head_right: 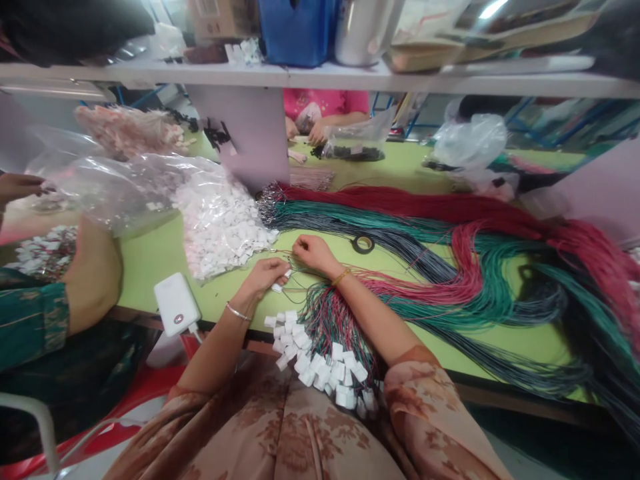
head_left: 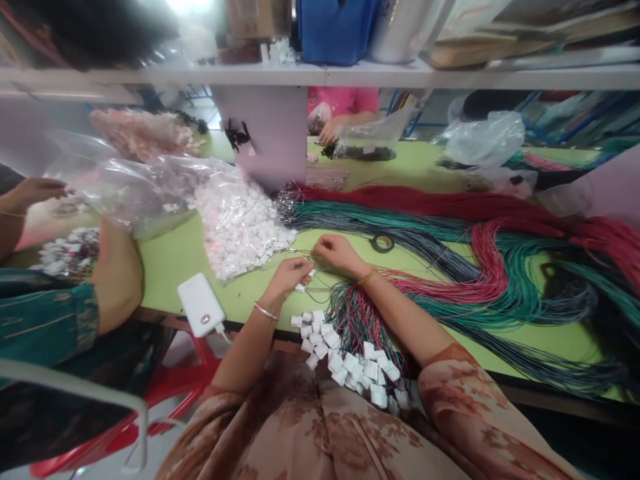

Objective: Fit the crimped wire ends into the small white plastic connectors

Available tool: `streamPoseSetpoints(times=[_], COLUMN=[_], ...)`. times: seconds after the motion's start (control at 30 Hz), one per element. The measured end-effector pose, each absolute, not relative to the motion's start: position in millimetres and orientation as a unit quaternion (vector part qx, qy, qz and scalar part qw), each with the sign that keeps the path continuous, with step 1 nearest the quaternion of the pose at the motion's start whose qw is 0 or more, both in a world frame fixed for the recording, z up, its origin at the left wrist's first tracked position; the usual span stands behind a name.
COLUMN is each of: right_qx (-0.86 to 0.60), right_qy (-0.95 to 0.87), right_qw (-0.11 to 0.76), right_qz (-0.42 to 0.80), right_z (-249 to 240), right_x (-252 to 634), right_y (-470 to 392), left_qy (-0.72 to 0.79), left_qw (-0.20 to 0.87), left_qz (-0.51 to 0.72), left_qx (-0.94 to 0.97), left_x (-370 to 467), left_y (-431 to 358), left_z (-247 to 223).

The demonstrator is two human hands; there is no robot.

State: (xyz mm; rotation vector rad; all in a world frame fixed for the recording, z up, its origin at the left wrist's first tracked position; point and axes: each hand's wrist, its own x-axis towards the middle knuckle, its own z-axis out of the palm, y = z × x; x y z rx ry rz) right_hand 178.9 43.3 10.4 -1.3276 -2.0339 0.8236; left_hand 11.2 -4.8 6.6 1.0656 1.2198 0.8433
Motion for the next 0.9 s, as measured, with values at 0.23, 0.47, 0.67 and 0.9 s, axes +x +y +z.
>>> streamPoseSetpoints(times=[0.23,0.47,0.67,0.9], right_qx=[-0.576,-0.546,-0.535,-0.512], right_qy=[-0.789,-0.812,-0.811,-0.749], right_qw=[0.109,0.122,0.123,0.317], right_qz=[0.182,0.165,0.203,0.276], right_z=[12,14,11,13], right_x=[159,157,140,163], right_y=[58,60,70,69], left_qy=[0.507,0.488,0.502,0.490], left_qw=[0.639,0.637,0.630,0.633], left_qz=[0.310,0.334,0.339,0.429], left_qx=[0.489,0.494,0.485,0.418], left_x=[11,11,11,11], left_y=[-7,-5,-5,0], left_z=[7,2,3,-1])
